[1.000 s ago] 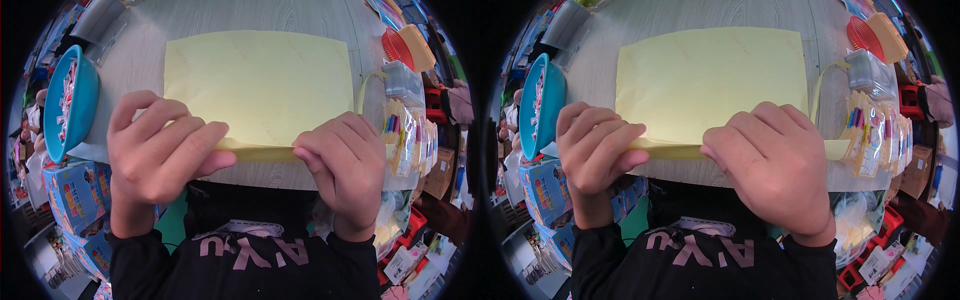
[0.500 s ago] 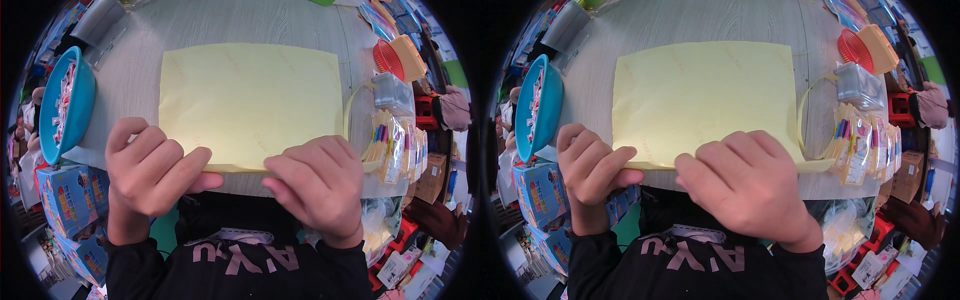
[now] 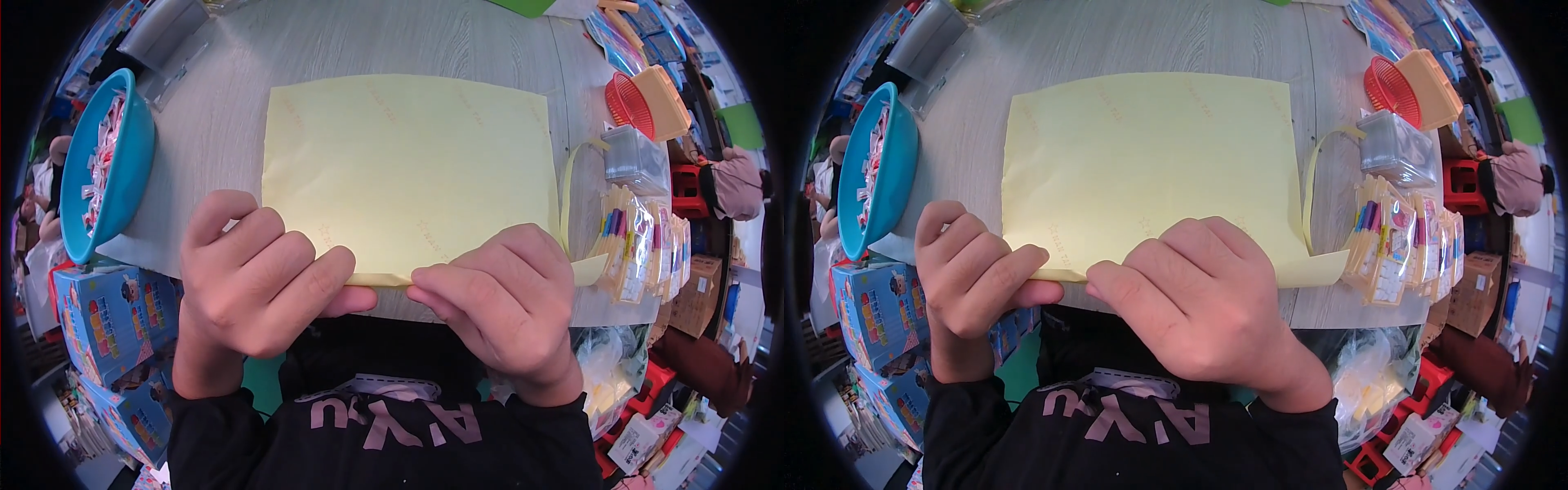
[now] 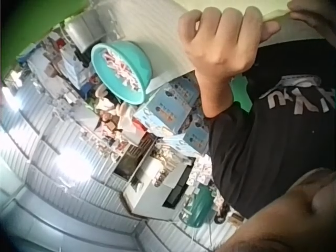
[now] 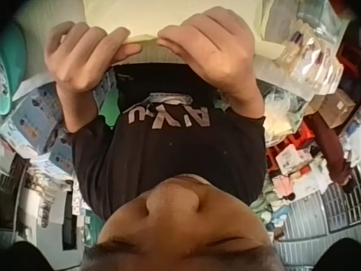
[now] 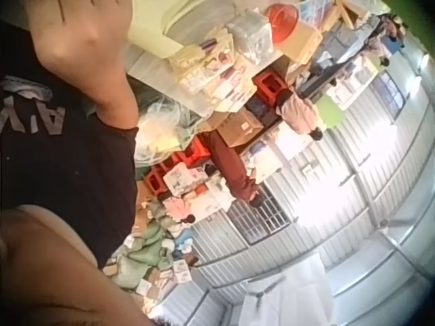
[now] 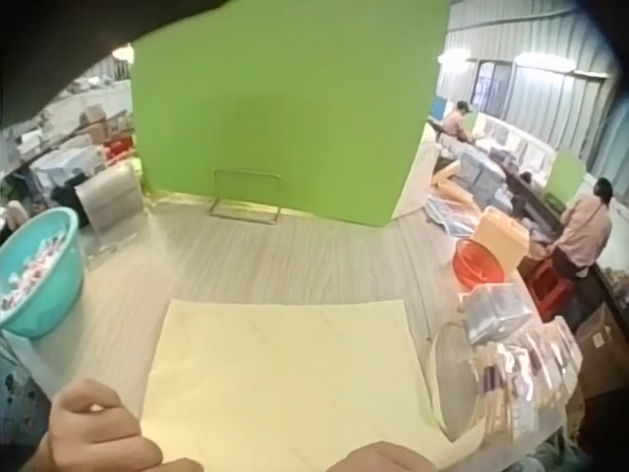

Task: Peeling a thin adhesive or paper strip from the edge of a large yellow sheet.

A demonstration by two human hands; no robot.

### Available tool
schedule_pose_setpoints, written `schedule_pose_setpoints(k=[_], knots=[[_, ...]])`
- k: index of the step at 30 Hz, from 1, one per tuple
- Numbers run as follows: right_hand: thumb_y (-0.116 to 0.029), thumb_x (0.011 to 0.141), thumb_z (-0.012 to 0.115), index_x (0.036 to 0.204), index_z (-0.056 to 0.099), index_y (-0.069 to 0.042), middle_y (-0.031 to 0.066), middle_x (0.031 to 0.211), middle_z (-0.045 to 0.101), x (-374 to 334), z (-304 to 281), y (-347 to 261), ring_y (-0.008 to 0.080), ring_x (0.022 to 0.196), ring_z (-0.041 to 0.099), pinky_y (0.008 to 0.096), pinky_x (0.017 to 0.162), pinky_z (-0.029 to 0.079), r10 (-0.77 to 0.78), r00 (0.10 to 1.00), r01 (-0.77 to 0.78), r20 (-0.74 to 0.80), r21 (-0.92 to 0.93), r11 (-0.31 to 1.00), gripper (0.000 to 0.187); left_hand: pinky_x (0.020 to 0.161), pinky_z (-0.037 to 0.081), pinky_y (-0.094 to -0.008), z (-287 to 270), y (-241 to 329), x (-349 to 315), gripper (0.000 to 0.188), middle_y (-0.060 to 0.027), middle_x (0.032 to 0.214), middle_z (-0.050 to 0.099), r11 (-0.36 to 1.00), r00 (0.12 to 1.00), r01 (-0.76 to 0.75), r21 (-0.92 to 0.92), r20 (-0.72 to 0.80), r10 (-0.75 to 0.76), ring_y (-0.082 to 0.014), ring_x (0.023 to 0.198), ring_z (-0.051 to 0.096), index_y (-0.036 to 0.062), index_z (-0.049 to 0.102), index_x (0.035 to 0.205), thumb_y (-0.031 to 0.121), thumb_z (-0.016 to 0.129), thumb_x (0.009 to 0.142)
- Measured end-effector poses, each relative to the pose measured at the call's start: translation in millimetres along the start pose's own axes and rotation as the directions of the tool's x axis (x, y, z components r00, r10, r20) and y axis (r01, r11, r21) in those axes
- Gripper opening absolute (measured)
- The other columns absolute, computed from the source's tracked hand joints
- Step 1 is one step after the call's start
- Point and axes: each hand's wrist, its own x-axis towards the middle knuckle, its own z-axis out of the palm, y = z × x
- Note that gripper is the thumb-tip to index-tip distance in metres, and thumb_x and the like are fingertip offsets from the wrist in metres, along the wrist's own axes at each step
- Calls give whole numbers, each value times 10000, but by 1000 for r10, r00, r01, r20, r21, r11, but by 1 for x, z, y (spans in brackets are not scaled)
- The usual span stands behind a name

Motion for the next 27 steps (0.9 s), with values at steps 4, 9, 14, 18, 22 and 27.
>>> schedule_pose_setpoints(k=[4, 9, 14, 18, 22, 27], knots=[[-124, 640, 809, 796, 694, -79, 4, 648, 564, 0, 1, -2, 211, 617, 508, 317, 535, 406, 32, 999, -32, 21, 2, 999, 199, 565, 336, -283, -1, -2, -1, 337, 33, 537, 398, 1000, 1000, 1, -16, 10, -1, -133, 487, 435, 85, 636, 679, 390, 702, 806], [-125, 634, 803, 789, 689, -68, 17, 633, 532, 1, 1, -2, 219, 615, 501, 327, 541, 406, 46, 998, -46, 37, 12, 999, 200, 568, 345, -312, -2, -1, -5, 395, 26, 550, 406, 999, 999, 32, -39, 40, -31, -144, 485, 414, 87, 649, 717, 472, 676, 796], [-119, 641, 790, 781, 669, -65, 20, 638, 522, 2, 2, -4, 220, 612, 495, 332, 542, 400, 46, 998, -46, 45, -5, 999, 193, 583, 356, -289, -3, -3, -4, 334, 25, 563, 409, 999, 997, 25, -24, 72, -23, -141, 520, 462, 87, 635, 672, 393, 714, 779], [-108, 665, 771, 785, 649, -62, 31, 646, 521, 0, 7, -1, 230, 603, 496, 345, 546, 394, 52, 994, -52, 100, -6, 999, 178, 629, 392, -294, 5, 3, -2, 294, 17, 613, 457, 1000, 999, 29, 11, 44, -30, -152, 562, 488, 88, 651, 722, 370, 720, 766], [-99, 684, 761, 784, 642, -57, 47, 653, 529, 3, 7, 1, 241, 600, 498, 353, 554, 394, 74, 990, -79, 121, 38, 996, 161, 640, 402, -346, 8, 7, 3, 331, -10, 655, 538, 998, 999, 46, -50, 16, -45, -194, 626, 544, 91, 671, 794, 418, 717, 771], [-97, 726, 741, 778, 632, -48, 59, 646, 539, 7, 0, 2, 252, 600, 495, 350, 558, 385, 217, 963, -239, 156, 133, 962, 130, 630, 400, -343, 3, -3, 1, 353, -23, 639, 558, 986, 987, 122, -110, 116, -109, -207, 610, 541, 79, 654, 769, 421, 737, 755]])
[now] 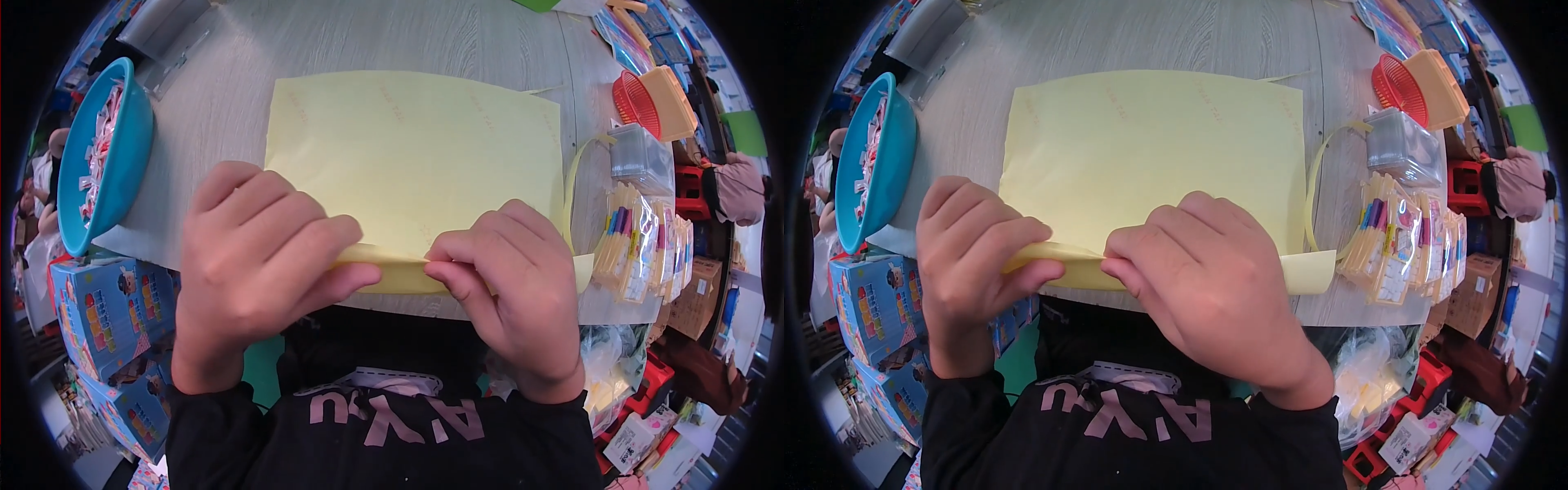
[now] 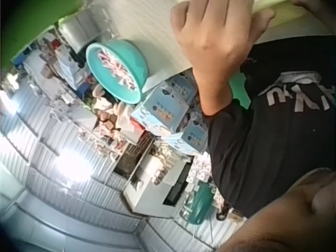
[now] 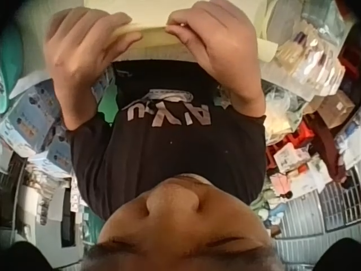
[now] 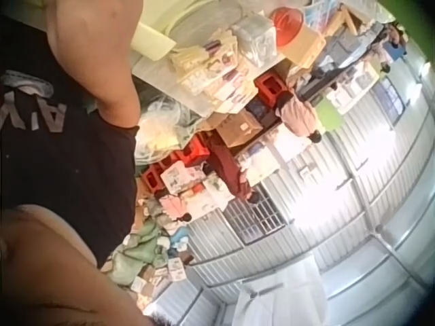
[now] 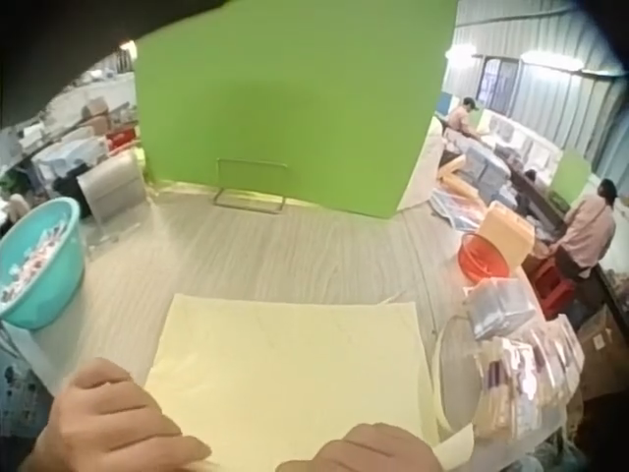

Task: Peeling a thin adhesive or paper strip from the edge of a large yellow sheet.

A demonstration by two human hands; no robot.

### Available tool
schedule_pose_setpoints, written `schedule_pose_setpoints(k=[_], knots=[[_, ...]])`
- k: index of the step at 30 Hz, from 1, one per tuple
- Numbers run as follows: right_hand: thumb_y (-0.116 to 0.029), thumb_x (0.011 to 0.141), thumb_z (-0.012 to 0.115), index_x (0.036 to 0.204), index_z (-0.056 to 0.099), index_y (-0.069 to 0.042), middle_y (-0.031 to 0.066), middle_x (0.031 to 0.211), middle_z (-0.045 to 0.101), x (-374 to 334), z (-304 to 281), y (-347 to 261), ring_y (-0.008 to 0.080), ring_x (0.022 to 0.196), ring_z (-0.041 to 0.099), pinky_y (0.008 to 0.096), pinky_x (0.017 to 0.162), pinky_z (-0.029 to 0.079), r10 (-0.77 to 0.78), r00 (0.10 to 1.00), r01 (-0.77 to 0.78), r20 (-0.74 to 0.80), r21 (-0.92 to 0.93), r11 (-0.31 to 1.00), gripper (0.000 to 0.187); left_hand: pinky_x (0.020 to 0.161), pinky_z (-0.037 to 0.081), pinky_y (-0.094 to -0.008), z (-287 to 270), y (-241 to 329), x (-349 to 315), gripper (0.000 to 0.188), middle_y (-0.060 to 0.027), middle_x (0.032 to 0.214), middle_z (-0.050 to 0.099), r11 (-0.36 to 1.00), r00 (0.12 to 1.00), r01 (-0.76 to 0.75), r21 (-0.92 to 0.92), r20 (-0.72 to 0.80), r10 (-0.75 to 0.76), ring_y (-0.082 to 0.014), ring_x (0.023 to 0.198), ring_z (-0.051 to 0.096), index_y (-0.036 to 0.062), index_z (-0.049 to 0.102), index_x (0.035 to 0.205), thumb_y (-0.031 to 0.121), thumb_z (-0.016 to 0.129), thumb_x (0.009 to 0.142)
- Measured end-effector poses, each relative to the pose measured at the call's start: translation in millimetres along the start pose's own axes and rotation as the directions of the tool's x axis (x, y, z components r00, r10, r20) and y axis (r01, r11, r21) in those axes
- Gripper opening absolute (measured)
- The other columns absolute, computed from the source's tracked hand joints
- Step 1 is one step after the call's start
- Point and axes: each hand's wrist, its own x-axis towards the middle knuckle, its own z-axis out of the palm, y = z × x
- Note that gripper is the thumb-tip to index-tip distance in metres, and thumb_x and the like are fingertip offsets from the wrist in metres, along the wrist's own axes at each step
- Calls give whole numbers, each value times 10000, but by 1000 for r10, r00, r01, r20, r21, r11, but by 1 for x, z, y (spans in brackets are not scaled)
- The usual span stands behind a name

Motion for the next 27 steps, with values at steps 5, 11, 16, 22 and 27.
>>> schedule_pose_setpoints(k=[5, 11, 16, 22, 27], knots=[[-89, 742, 725, 777, 630, -46, 59, 639, 537, 0, -2, 2, 254, 601, 494, 346, 563, 383, 28, 999, -29, 23, 33, 999, 110, 607, 406, -324, -6, -5, -1, 287, -17, 609, 525, 999, 1000, -5, -49, 7, 5, -196, 582, 530, 80, 621, 713, 337, 749, 707], [-94, 735, 728, 812, 624, -45, 66, 663, 553, 1, -2, 1, 261, 615, 519, 358, 574, 398, -6, 999, 7, 39, -29, 1000, 138, 596, 369, -335, -2, -3, -5, 390, -22, 583, 512, 998, 1000, 8, -63, -12, -8, -201, 564, 505, 73, 639, 712, 448, 739, 740], [-94, 713, 744, 840, 624, -51, 70, 696, 577, 4, 1, -1, 266, 639, 554, 370, 589, 421, -64, 996, 68, 67, -52, 996, 180, 585, 364, -331, 3, 1, -5, 409, -21, 594, 508, 997, 999, 35, -70, -36, -37, -196, 552, 502, 71, 643, 735, 470, 732, 742], [-109, 685, 779, 835, 642, -55, 61, 706, 605, 0, 1, -1, 248, 621, 567, 349, 568, 425, -92, 995, 95, 33, -101, 990, 210, 577, 364, -327, 3, 1, -9, 468, -14, 614, 512, 999, 995, 40, -35, -89, -43, -198, 544, 498, 69, 644, 802, 522, 734, 725], [-148, 708, 744, 849, 626, -81, 27, 692, 514, -4, 3, 6, 203, 622, 516, 326, 554, 417, -141, 990, 142, 14, -136, 981, 195, 578, 365, -330, 2, -4, -16, 524, -21, 641, 531, 996, 991, 80, -27, -110, -82, -203, 563, 495, 66, 645, 856, 555, 746, 696]])
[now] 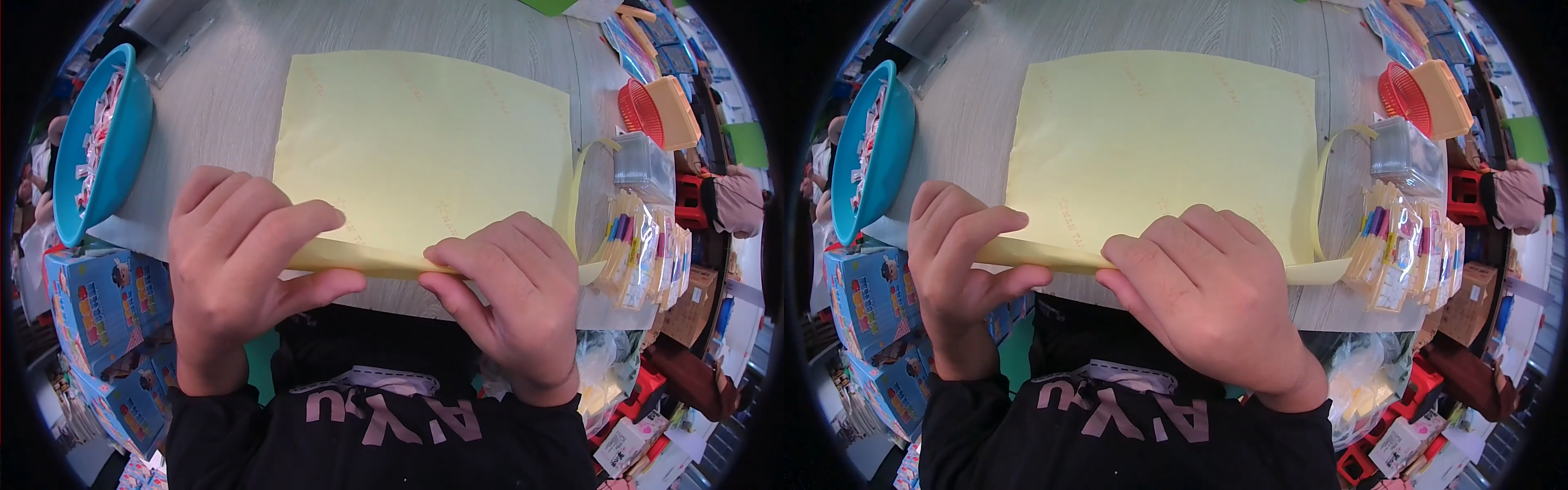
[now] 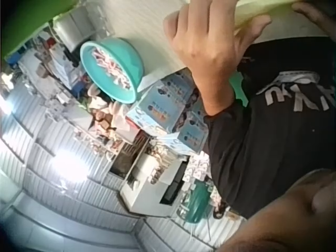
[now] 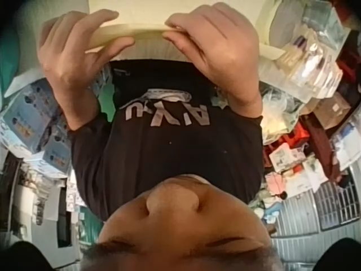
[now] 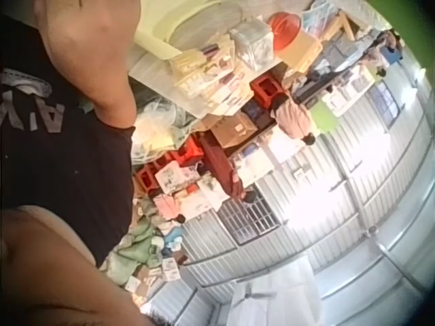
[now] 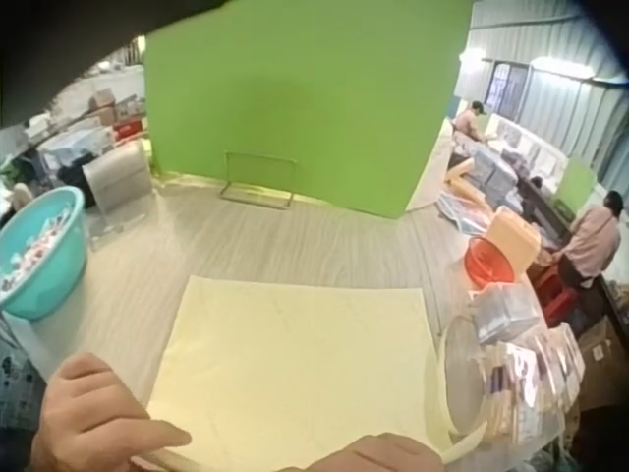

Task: Peeling a thin adhesive or paper strip from the edge of a large yellow sheet.

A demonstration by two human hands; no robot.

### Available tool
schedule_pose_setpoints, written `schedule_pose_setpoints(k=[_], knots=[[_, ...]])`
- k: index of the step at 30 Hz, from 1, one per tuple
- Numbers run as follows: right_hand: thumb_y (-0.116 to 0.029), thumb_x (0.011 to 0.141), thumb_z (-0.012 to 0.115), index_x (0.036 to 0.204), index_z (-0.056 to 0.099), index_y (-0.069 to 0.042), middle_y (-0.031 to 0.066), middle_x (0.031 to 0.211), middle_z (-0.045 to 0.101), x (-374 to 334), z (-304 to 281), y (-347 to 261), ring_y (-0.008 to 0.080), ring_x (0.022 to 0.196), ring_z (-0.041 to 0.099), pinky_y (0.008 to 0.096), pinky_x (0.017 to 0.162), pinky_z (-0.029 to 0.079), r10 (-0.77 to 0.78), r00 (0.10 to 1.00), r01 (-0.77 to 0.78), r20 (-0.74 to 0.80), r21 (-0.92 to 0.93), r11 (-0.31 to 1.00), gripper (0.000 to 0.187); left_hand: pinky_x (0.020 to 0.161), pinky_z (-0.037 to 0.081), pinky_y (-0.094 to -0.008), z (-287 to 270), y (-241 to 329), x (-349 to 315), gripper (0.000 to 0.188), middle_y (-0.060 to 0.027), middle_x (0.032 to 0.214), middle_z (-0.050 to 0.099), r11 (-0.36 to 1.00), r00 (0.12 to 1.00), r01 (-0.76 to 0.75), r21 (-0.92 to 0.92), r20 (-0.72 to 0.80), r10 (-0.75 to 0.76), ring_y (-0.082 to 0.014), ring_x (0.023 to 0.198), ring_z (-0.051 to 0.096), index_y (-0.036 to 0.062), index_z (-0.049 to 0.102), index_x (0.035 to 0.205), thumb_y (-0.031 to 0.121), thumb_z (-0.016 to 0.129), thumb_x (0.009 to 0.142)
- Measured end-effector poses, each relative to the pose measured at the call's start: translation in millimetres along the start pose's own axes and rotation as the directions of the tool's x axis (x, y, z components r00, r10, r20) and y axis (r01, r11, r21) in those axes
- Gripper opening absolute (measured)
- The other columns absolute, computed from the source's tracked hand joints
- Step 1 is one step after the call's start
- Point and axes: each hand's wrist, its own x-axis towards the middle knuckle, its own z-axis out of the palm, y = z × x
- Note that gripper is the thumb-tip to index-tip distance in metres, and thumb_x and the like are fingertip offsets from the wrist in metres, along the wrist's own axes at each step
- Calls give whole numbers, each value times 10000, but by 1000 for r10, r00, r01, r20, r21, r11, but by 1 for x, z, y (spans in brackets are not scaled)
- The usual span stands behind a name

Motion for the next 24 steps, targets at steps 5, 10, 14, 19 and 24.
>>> schedule_pose_setpoints(k=[5, 10, 14, 19, 24], knots=[[-156, 709, 743, 834, 627, -79, 30, 692, 513, -1, 1, 0, 206, 621, 516, 328, 556, 419, -1, 1000, 1, 13, 12, 1000, 187, 580, 351, -330, -5, -3, -10, 537, -25, 636, 512, 994, 994, 107, 2, 13, -107, -204, 587, 458, 63, 627, 794, 574, 746, 679], [-130, 680, 787, 800, 669, -50, 58, 660, 583, 2, 3, -5, 239, 596, 551, 338, 545, 414, 55, 998, -57, 36, 69, 996, 186, 573, 332, -325, -10, -9, -21, 545, -12, 606, 463, 992, 992, 118, -44, 41, -116, -192, 564, 434, 59, 609, 751, 581, 736, 661], [-134, 685, 784, 781, 668, -49, 54, 652, 578, 0, 2, -5, 236, 595, 546, 335, 544, 409, 62, 996, -66, 57, 78, 995, 172, 560, 338, -311, -13, -11, -22, 460, -7, 572, 463, 985, 991, 130, -112, 58, -124, -189, 525, 478, 81, 621, 687, 518, 758, 643], [-151, 688, 785, 776, 670, -56, 48, 650, 582, -1, 4, -5, 230, 588, 538, 328, 539, 399, 48, 997, -52, 53, 77, 996, 173, 552, 339, -304, -15, -12, -26, 440, -2, 552, 444, 982, 992, 121, -145, 50, -115, -185, 511, 466, 78, 621, 661, 492, 767, 635], [-180, 683, 790, 763, 675, -72, 27, 653, 596, -5, 5, -7, 216, 589, 527, 321, 537, 392, 10, 1000, -11, 15, 81, 997, 177, 536, 334, -297, -12, -13, -32, 418, 5, 532, 440, 964, 993, 115, -238, 1, -118, -168, 487, 447, 74, 620, 645, 456, 788, 628]])
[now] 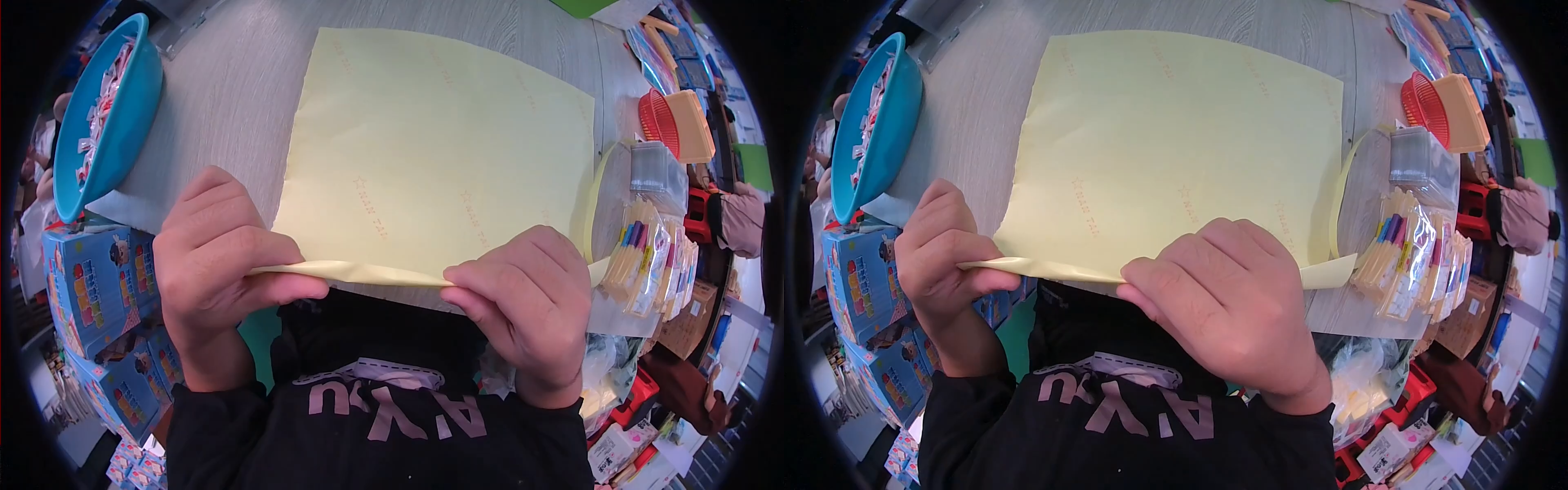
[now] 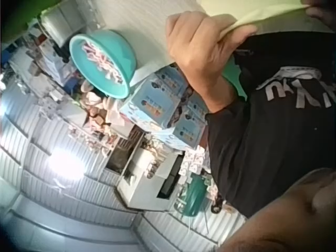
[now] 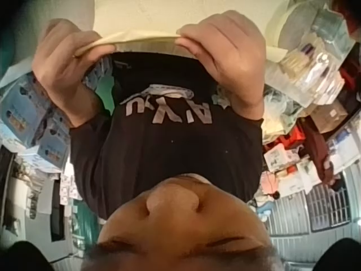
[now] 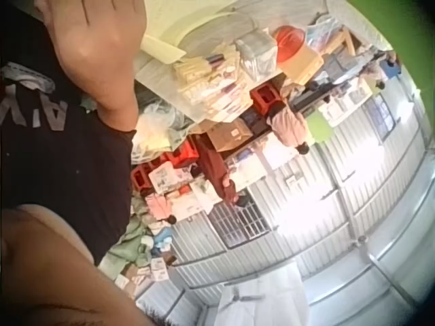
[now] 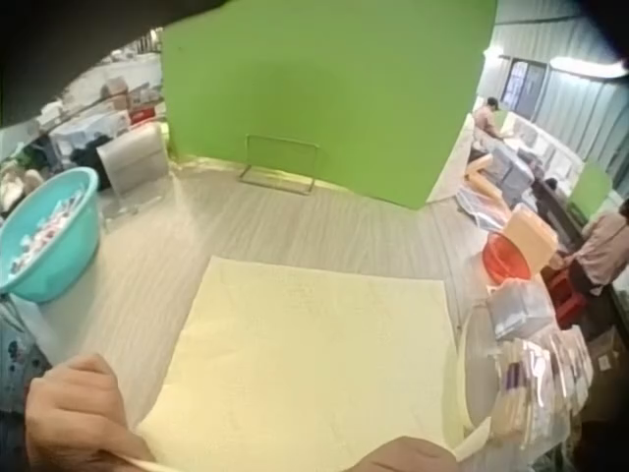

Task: Peeling a thin adhesive or paper strip from the edge of a large yellow sheet.

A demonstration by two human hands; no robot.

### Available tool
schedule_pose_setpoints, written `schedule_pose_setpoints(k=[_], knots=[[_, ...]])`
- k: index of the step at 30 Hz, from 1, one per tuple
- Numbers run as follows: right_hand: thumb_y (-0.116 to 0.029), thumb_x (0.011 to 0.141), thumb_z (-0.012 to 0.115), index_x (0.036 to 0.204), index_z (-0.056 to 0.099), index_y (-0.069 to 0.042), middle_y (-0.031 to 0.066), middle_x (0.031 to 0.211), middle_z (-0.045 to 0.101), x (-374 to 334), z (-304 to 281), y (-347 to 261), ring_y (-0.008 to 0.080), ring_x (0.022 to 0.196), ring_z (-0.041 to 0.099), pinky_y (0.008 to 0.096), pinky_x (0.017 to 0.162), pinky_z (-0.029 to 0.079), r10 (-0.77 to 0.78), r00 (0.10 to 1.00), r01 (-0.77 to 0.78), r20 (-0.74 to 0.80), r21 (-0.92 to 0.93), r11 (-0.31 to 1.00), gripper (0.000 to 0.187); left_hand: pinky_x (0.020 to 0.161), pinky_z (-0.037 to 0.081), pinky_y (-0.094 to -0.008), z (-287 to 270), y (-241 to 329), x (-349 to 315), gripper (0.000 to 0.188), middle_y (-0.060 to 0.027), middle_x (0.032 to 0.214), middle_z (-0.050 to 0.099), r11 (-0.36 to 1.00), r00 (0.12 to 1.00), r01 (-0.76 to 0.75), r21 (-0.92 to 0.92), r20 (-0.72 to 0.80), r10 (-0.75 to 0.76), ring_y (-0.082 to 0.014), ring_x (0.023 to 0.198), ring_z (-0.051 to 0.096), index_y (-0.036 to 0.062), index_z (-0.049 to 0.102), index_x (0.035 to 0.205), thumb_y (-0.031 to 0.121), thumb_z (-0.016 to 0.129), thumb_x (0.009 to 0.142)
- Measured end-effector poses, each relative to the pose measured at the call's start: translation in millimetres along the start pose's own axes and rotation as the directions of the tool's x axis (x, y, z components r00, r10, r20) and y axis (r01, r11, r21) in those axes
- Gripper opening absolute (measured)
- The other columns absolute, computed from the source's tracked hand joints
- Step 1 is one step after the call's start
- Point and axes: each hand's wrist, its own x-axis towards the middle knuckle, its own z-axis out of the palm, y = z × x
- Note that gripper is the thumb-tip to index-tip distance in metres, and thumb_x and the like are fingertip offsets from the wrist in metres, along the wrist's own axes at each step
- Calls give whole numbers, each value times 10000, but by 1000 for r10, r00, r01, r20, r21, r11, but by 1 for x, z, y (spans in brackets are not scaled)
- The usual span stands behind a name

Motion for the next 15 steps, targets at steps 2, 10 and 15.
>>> schedule_pose_setpoints(k=[2, 10, 15], knots=[[-178, 681, 791, 762, 676, -74, 23, 653, 596, -2, 0, -1, 215, 591, 526, 322, 537, 391, -8, 1000, 8, -4, -15, 1000, 175, 527, 333, -296, 1, -2, -3, 410, 6, 521, 443, 998, 1000, -2, -59, -20, 1, -159, 469, 436, 71, 621, 643, 441, 799, 632], [-163, 675, 788, 765, 673, -75, 16, 663, 584, -4, 3, 0, 211, 603, 527, 331, 543, 394, -35, 999, 36, 19, -40, 999, 171, 631, 388, -330, 6, 16, 7, 407, -10, 672, 559, 987, 1000, 16, 161, -27, -12, -180, 644, 539, 70, 664, 740, 464, 756, 697], [-159, 664, 787, 765, 666, -75, 15, 665, 578, -2, 3, 0, 210, 604, 530, 335, 547, 396, -54, 998, 55, 30, -42, 998, 178, 664, 410, -353, 9, 30, 14, 375, -27, 723, 612, 970, 987, -92, 224, 147, 59, -209, 707, 579, 70, 690, 782, 440, 732, 739]])
